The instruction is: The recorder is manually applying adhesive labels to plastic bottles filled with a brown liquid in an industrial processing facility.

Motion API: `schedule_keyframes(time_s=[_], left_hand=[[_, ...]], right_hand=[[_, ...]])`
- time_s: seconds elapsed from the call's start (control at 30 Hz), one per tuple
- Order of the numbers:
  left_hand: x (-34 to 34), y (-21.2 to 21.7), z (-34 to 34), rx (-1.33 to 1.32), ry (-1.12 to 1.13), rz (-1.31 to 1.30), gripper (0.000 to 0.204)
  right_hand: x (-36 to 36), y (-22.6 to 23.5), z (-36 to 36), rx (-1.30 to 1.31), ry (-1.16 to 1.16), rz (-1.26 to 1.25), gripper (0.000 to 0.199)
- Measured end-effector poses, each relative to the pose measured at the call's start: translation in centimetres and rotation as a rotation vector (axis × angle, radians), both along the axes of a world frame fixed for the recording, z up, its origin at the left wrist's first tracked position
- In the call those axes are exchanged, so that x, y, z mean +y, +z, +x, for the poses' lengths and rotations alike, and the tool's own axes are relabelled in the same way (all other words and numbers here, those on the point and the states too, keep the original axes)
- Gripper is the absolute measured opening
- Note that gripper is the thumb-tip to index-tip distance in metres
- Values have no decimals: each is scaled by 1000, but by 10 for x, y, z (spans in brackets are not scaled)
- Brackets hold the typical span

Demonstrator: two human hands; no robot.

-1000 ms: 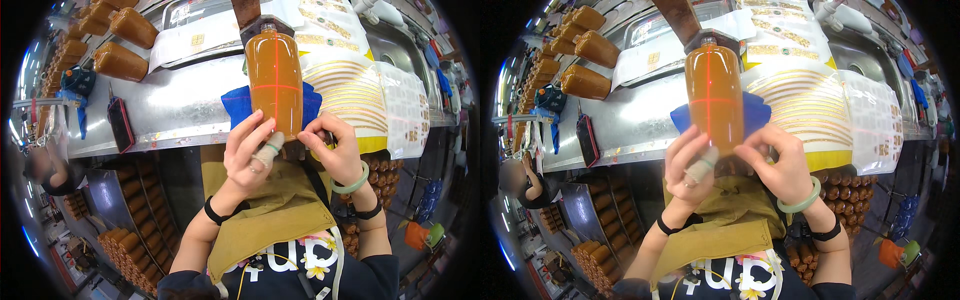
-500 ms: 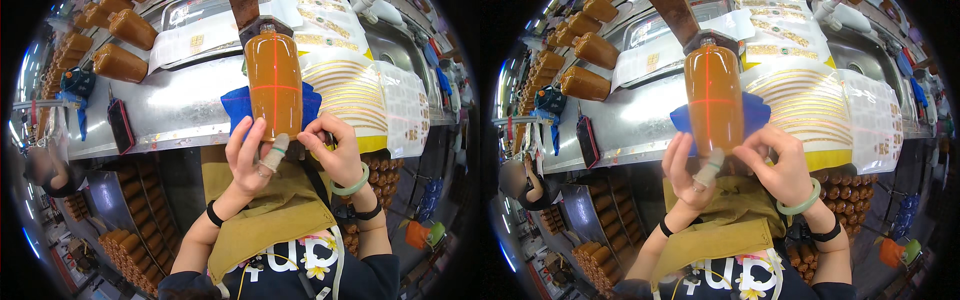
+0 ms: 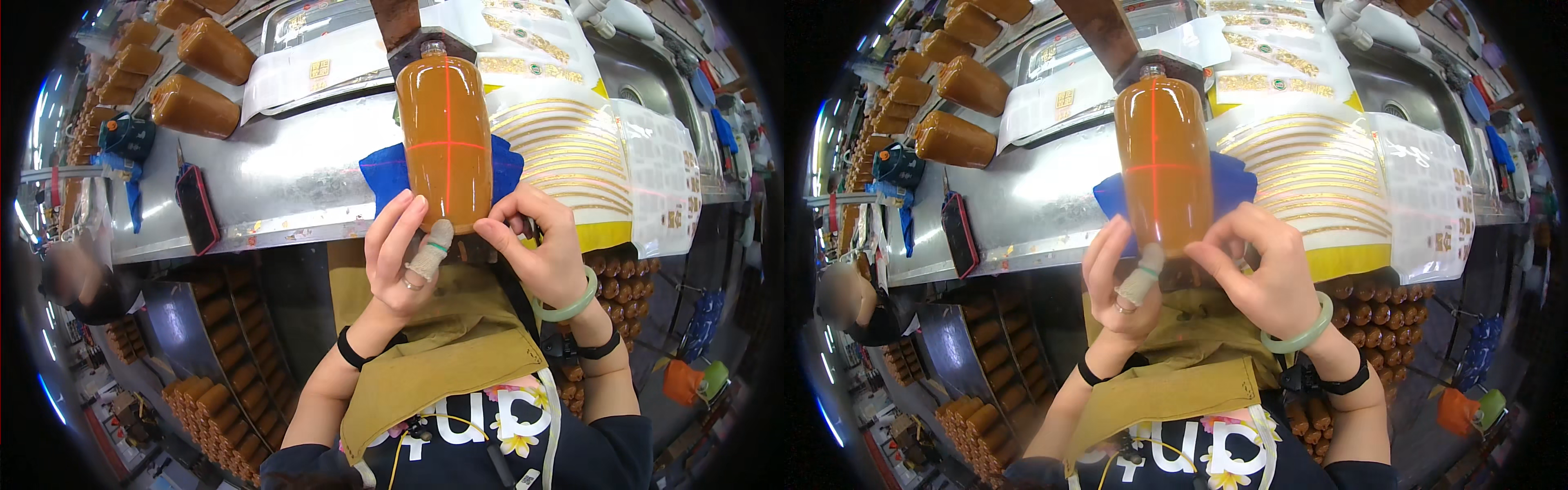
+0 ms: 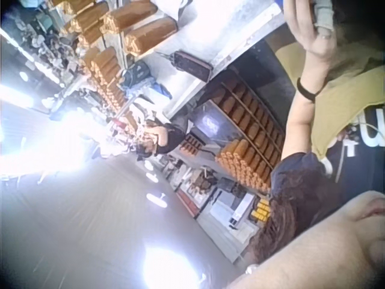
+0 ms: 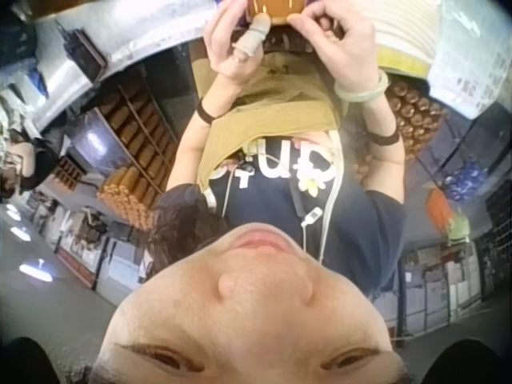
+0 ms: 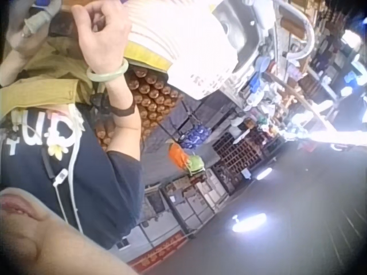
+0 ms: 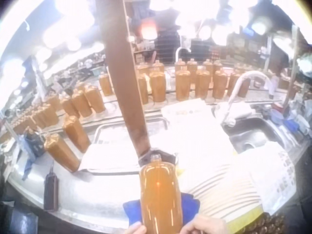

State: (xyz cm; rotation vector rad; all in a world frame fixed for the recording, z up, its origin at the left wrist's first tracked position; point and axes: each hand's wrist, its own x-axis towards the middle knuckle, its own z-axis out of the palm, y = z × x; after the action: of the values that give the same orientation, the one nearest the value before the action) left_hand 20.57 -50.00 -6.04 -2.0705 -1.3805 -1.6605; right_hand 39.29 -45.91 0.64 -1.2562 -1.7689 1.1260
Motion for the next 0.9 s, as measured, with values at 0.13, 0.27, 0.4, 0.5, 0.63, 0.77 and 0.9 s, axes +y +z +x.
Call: schedule_keyframes(time_s=[0.13,0.27,0.4,0.5,0.63,0.77,0.9], left_hand=[[-3,4,4,129,62,-32,38],[3,1,4,3,-34,-24,58],[3,-2,3,-140,-10,-82,90],[1,-4,2,-138,2,-108,95],[-1,-4,2,-131,29,-131,77],[0,-2,4,-184,26,-157,52],[-2,0,6,-198,27,-143,33]], right_hand=[[-1,-2,3,-10,5,-16,15],[3,-2,5,-34,5,47,13],[1,-1,-2,119,-193,-50,21],[-6,-3,-10,193,-102,-235,21],[-11,-6,-12,251,-110,-309,22],[-8,-5,-10,263,-77,-310,20],[-7,-6,-11,354,-79,-384,18]])
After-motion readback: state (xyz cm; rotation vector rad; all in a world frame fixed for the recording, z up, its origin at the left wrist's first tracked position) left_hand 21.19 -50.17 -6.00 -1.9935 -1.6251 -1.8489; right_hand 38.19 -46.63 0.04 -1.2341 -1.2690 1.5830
